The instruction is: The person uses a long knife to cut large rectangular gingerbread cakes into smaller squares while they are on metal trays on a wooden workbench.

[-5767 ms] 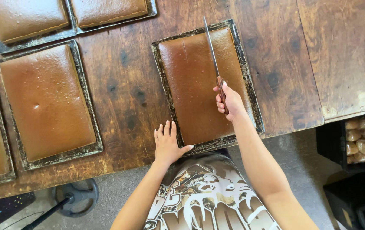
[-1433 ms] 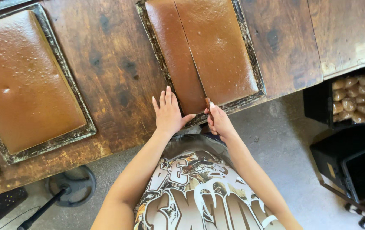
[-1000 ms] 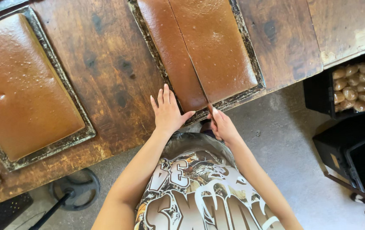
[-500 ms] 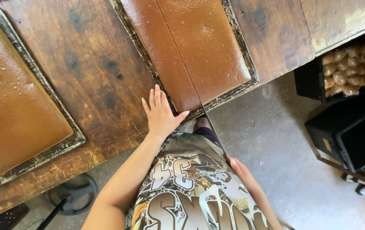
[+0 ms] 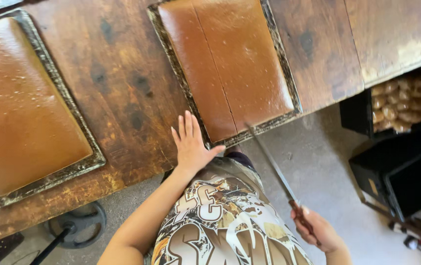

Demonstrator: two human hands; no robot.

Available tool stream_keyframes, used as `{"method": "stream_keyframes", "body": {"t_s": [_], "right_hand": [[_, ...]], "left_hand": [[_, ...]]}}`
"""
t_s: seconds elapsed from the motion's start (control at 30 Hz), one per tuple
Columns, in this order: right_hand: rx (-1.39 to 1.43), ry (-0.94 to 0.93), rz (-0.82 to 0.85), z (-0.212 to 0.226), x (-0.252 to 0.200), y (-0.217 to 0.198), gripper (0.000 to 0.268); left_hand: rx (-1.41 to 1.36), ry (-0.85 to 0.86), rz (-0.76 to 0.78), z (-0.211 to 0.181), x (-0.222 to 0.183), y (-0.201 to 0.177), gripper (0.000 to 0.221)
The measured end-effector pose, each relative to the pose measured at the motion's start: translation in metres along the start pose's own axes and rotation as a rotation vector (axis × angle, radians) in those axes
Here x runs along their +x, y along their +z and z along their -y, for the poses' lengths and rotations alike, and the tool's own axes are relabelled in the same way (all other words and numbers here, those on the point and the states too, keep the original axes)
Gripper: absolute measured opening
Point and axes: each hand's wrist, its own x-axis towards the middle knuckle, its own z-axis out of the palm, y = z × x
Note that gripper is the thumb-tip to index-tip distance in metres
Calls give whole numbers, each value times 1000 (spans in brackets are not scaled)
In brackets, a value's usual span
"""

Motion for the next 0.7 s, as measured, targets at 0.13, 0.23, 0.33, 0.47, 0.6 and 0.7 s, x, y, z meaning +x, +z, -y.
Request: {"method": "stream_keyframes", "body": {"t_s": [0.13,0.23,0.33,0.47,0.6,0.7], "right_hand": [[56,-241,59,104,58,33,47],[-85,-386,-44,190,121,88,44],[-43,-427,113,250,165,141,42],[-64,-338,154,288,199,175,42],[-77,-348,167,296,208,174,44],[-94,-350,172,296,211,168,44]], "left_hand": [[59,25,77,-4,-5,2,133],[90,-1,100,-7,-4,3,135],[141,-19,127,-12,-3,1,136],[182,-71,179,-22,1,-4,135],[189,-113,205,-28,3,-7,136],[186,-129,208,-29,4,-7,137]]}}
